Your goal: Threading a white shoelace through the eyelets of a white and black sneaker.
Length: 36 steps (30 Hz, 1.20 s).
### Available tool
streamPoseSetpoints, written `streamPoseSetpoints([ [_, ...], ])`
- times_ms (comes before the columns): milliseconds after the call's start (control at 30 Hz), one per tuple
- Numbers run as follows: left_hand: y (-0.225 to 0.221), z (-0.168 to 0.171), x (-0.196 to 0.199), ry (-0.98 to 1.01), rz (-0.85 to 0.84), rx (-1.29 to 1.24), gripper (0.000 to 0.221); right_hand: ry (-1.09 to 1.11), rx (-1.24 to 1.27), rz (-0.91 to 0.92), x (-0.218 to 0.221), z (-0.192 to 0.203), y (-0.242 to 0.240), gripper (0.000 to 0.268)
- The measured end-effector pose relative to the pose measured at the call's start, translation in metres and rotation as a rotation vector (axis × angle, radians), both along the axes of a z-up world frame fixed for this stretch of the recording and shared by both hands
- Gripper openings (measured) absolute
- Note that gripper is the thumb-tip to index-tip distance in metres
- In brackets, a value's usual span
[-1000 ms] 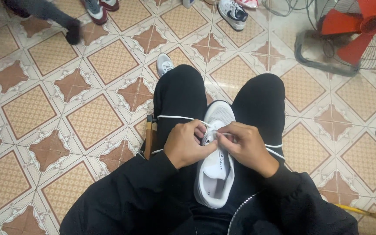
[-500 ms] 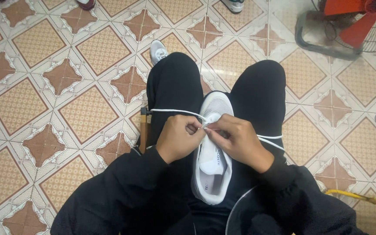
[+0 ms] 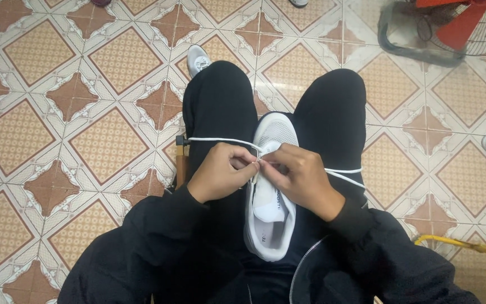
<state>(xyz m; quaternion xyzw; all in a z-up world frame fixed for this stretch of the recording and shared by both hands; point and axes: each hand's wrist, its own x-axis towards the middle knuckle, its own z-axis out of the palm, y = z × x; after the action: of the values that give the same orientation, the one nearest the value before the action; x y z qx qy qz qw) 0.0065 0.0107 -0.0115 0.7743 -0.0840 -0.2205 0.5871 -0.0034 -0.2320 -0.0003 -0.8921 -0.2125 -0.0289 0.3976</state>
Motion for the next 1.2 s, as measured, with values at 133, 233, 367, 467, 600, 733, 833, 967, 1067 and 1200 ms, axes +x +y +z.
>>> streamPoseSetpoints([
  [133, 0.002, -0.002, 0.000, -0.007, -0.003, 0.003, 0.029, -0.007, -0.008, 0.006, 0.000, -0.002, 0.000, 0.014],
  [233, 0.001, 0.007, -0.001, -0.022, -0.024, 0.025, 0.029, -0.016, -0.026, 0.049, 0.001, 0.000, -0.001, 0.013],
  [367, -0.002, 0.022, -0.003, -0.052, -0.041, 0.057, 0.029, -0.047, -0.100, 0.072, 0.000, 0.006, 0.000, 0.010],
  [467, -0.002, 0.031, -0.002, -0.060, -0.058, 0.078, 0.030, -0.047, -0.105, 0.076, 0.000, 0.008, 0.001, 0.011],
  [600, -0.004, 0.034, -0.001, -0.059, -0.078, 0.107, 0.030, 0.085, 0.010, 0.052, 0.004, 0.012, 0.001, 0.015],
  [733, -0.008, 0.036, 0.000, -0.068, -0.081, 0.130, 0.029, 0.105, 0.054, 0.026, 0.002, 0.004, -0.001, 0.017],
  [833, -0.008, 0.036, 0.001, -0.067, -0.068, 0.167, 0.029, 0.125, 0.059, 0.010, 0.000, 0.004, 0.001, 0.018],
  [967, -0.007, 0.033, -0.001, -0.092, -0.058, 0.196, 0.029, 0.110, -0.026, 0.001, -0.003, 0.007, 0.005, 0.020],
  [1067, -0.009, 0.034, -0.003, -0.112, -0.043, 0.220, 0.028, 0.081, -0.119, 0.039, -0.006, 0.016, 0.006, 0.018],
  [1200, -0.009, 0.035, -0.005, -0.116, -0.027, 0.242, 0.026, 0.110, -0.183, 0.066, -0.009, 0.022, 0.007, 0.020],
])
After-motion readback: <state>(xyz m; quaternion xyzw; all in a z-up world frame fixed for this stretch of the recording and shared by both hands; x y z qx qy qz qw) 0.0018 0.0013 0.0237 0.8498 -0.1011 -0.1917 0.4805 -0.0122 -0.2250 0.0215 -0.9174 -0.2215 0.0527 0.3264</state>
